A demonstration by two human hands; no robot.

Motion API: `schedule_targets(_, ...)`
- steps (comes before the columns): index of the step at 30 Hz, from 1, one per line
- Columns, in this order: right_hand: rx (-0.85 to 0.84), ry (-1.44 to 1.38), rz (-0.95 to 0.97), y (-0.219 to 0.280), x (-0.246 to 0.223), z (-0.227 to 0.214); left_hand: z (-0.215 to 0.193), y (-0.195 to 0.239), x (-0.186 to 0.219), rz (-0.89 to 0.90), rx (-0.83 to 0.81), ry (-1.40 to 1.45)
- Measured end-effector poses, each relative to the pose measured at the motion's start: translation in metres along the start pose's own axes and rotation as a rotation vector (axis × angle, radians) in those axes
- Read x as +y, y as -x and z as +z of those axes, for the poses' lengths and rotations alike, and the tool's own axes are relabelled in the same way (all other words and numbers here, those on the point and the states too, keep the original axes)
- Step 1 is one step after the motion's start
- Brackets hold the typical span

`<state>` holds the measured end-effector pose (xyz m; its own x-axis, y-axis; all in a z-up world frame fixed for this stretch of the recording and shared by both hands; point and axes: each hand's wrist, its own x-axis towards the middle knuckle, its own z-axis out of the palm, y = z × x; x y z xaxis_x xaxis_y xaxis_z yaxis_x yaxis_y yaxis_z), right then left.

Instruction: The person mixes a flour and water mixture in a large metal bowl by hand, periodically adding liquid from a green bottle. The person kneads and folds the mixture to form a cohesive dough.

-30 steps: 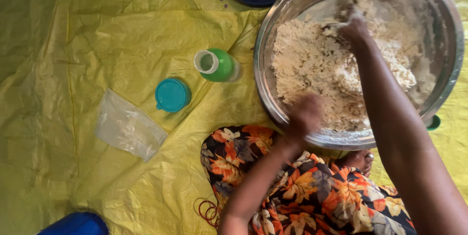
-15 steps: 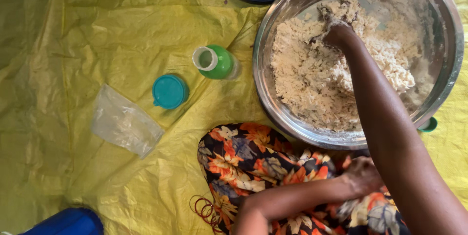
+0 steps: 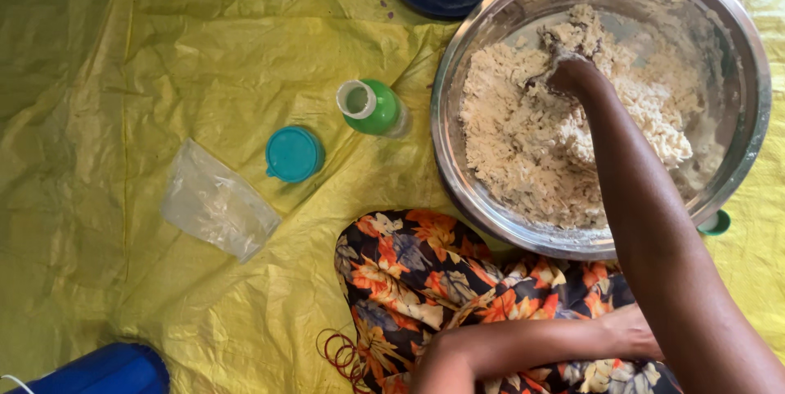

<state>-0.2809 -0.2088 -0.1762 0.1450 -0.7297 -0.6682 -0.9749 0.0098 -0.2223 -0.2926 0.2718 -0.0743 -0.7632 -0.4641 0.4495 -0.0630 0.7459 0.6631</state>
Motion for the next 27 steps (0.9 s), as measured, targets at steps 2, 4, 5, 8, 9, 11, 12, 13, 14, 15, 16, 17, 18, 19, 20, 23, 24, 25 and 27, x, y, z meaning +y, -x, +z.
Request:
schedule_targets(2,0.011,0.008,-0.005,0.001,0.001,0.001,0.000,0.000,-0.004,-0.117,-0.021,0.065)
schedule_targets(4,-0.009,0.007,0.031,0.004,0.004,0.003,-0.002,-0.003,-0.013,-0.235,-0.039,0.135)
schedule_targets(5,-0.006,0.016,0.010,0.004,0.004,0.001,-0.004,-0.005,-0.021,-0.292,-0.047,0.166)
schedule_targets(8,-0.021,0.024,-0.022,0.005,0.000,0.002,-0.013,-0.013,-0.038,-0.414,-0.078,0.305)
schedule_targets(9,-0.034,0.013,-0.012,0.006,-0.002,0.001,-0.016,-0.014,-0.045,-0.441,-0.093,0.356)
schedule_targets(11,-0.051,-0.036,0.022,0.008,-0.002,0.001,-0.021,-0.014,-0.052,-0.495,-0.121,0.463)
schedule_targets(12,-0.054,-0.073,0.046,0.010,-0.001,0.002,-0.022,-0.014,-0.053,-0.521,-0.134,0.518)
schedule_targets(13,-0.054,-0.107,0.067,0.010,-0.001,-0.001,-0.025,-0.014,-0.055,-0.506,-0.143,0.334)
schedule_targets(14,-0.054,-0.092,0.056,0.009,-0.001,-0.005,-0.027,-0.014,-0.057,-0.487,-0.149,0.150)
schedule_targets(15,-0.060,-0.077,0.043,0.009,-0.001,-0.004,-0.028,-0.013,-0.057,-0.472,-0.156,-0.032)
schedule_targets(16,-0.066,-0.062,0.030,0.009,-0.002,-0.003,-0.028,-0.012,-0.057,-0.487,-0.185,0.042)
schedule_targets(17,-0.063,-0.085,0.046,0.009,-0.003,-0.001,-0.028,-0.011,-0.057,-0.500,-0.215,0.116)
schedule_targets(18,-0.059,-0.108,0.062,0.010,-0.004,0.001,-0.027,-0.012,-0.057,-0.513,-0.244,0.191)
schedule_targets(19,-0.053,-0.129,0.081,0.011,-0.003,0.002,-0.026,-0.014,-0.056,-0.510,-0.211,0.207)
schedule_targets(20,-0.049,-0.091,0.054,0.012,-0.003,0.002,-0.025,-0.017,-0.056,-0.508,-0.177,0.224)
schedule_targets(23,-0.046,0.008,0.015,0.007,0.000,-0.007,-0.029,-0.035,-0.060,-0.488,-0.128,0.260)
schedule_targets(24,-0.063,0.025,0.025,0.006,0.000,-0.006,-0.032,-0.036,-0.062,-0.489,-0.150,0.263)
schedule_targets(25,-0.079,0.042,0.030,0.004,-0.002,-0.006,-0.040,-0.037,-0.064,-0.491,-0.171,0.263)
schedule_targets(27,-0.047,0.067,0.009,0.004,-0.005,-0.003,-0.067,-0.034,-0.067,-0.507,-0.208,0.261)
